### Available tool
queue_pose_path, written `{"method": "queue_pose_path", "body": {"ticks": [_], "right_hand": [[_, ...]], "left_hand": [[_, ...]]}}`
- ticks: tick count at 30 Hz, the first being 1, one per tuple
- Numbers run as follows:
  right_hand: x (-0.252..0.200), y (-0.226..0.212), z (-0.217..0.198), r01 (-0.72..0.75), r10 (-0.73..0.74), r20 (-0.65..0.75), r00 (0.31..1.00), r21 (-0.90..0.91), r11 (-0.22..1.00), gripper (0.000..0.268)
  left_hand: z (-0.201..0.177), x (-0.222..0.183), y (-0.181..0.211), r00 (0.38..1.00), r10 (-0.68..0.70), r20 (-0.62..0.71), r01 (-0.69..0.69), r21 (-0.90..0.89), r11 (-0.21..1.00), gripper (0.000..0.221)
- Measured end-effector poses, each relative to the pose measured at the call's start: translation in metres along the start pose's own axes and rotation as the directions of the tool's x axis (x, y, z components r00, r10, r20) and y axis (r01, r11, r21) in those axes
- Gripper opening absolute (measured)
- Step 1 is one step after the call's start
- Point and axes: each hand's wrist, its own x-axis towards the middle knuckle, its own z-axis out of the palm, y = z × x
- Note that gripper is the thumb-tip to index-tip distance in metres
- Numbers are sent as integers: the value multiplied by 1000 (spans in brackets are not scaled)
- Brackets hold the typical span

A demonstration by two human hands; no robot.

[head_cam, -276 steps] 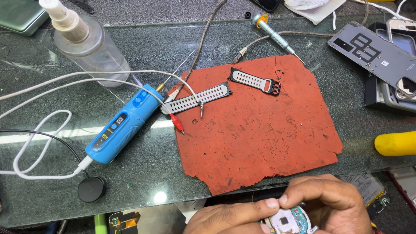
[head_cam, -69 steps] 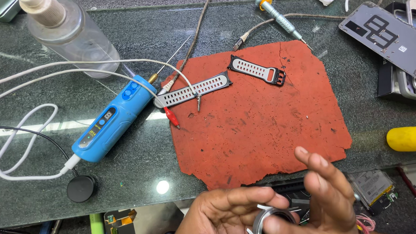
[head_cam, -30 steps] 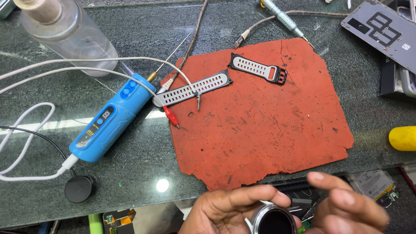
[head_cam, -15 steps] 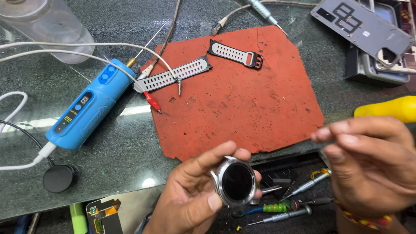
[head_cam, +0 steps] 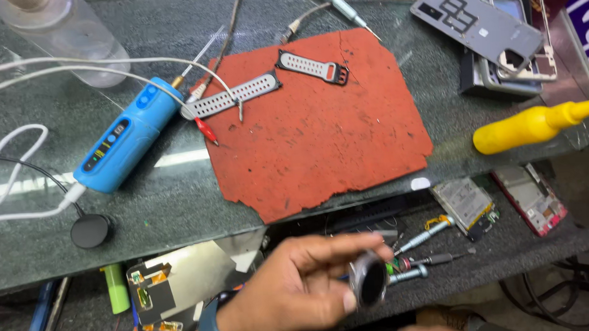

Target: The person disassembles a smartwatch, removes the internal circuit board and battery, and then reassembles the components. They use tweezers to handle small parts and a screwdriver to adjust screws on the watch casing.

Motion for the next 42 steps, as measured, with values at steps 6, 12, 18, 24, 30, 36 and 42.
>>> {"method": "queue_pose_path", "body": {"ticks": [6,12,18,24,30,36,42], "right_hand": [[-5,1,24,178,-149,139,979,-218,960,21],[-15,3,55,303,-419,-233,877,-409,861,8],[-5,6,70,297,-469,-324,822,-459,837,9],[-10,23,76,223,-286,-448,847,-189,956,14],[-10,33,73,397,-515,-322,794,-365,842,17],[8,20,64,366,-516,-537,668,-366,855,29],[20,24,42,110,-341,-900,270,-324,940,16]], "left_hand": [[10,-56,-43,901,-405,-157,408,-14,913,64],[-9,-88,-96,872,-435,-226,428,-81,900,68],[-16,-84,-122,845,-508,-169,492,-131,861,71],[-24,-88,-130,852,-499,-159,502,-22,864,67],[-27,-84,-130,840,-525,-134,512,-123,850,70],[-26,-83,-122,923,-354,-151,339,-115,934,51],[-20,-50,-74,994,-98,-52,72,-375,924,54]]}}
